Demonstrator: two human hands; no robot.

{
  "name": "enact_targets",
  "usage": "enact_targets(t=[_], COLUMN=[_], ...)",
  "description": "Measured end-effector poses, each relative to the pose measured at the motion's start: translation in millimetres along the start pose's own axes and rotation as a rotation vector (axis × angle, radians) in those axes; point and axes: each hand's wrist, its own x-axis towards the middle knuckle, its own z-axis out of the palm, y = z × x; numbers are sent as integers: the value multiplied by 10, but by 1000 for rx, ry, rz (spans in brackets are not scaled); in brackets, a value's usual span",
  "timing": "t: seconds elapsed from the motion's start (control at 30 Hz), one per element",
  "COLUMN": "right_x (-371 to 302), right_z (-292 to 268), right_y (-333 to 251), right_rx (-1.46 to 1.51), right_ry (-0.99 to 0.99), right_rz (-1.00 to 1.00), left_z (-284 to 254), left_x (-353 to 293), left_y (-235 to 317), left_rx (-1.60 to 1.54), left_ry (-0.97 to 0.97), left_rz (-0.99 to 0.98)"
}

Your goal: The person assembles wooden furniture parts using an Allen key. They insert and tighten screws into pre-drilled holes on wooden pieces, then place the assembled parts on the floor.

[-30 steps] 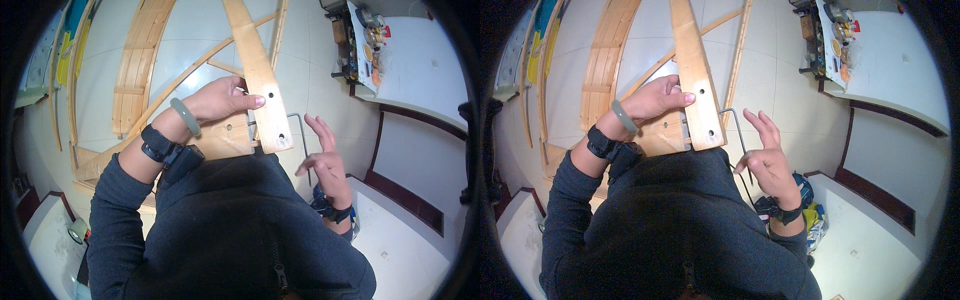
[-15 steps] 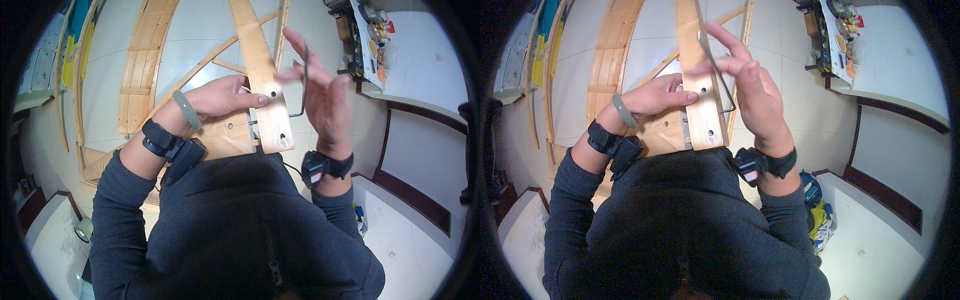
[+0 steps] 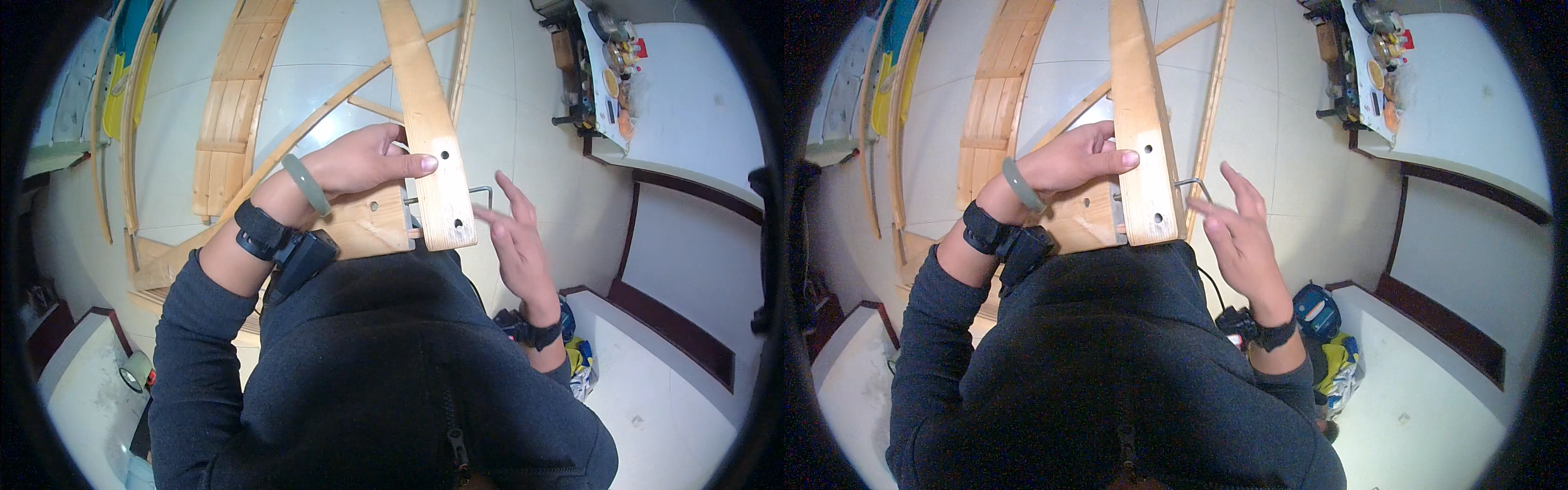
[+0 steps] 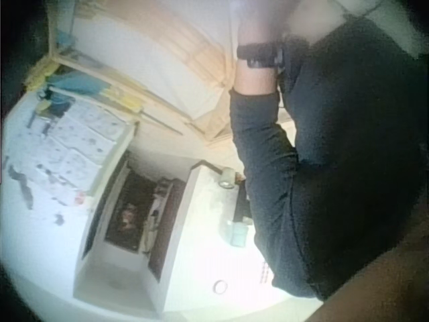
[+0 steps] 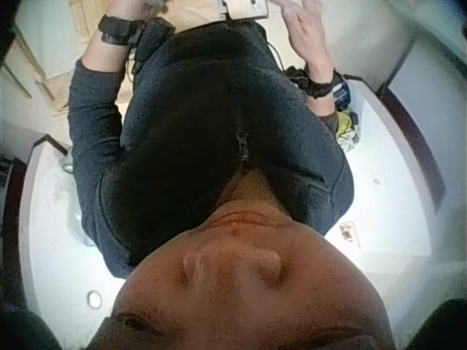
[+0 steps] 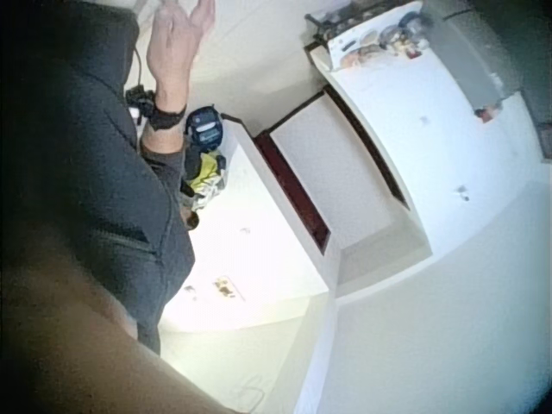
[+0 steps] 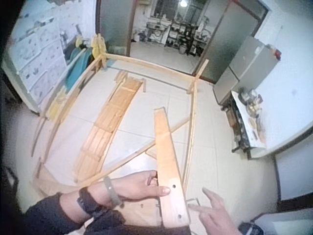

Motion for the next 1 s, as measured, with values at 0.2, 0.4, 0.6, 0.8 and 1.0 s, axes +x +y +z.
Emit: enact_targets(t=[0.2,0.4,0.6,0.8,1.0], right_x=[505,526,534,686,178], right_z=[266,310,227,-113,-408], right_y=[61,-12,-37,-189,-139], right_rx=[403,563,973,405,307], right_ry=[119,148,89,-13,-96], right_rz=[-55,120,331,-433,-467], left_z=[6,13,60,118,122], left_x=[-93,-81,-59,-50,-66], left_y=[84,67,36,63,22], left_rx=[-74,-36,17,-52,-50], left_ry=[2,21,10,1,65], left_rz=[2,-54,-68,-84,-73])
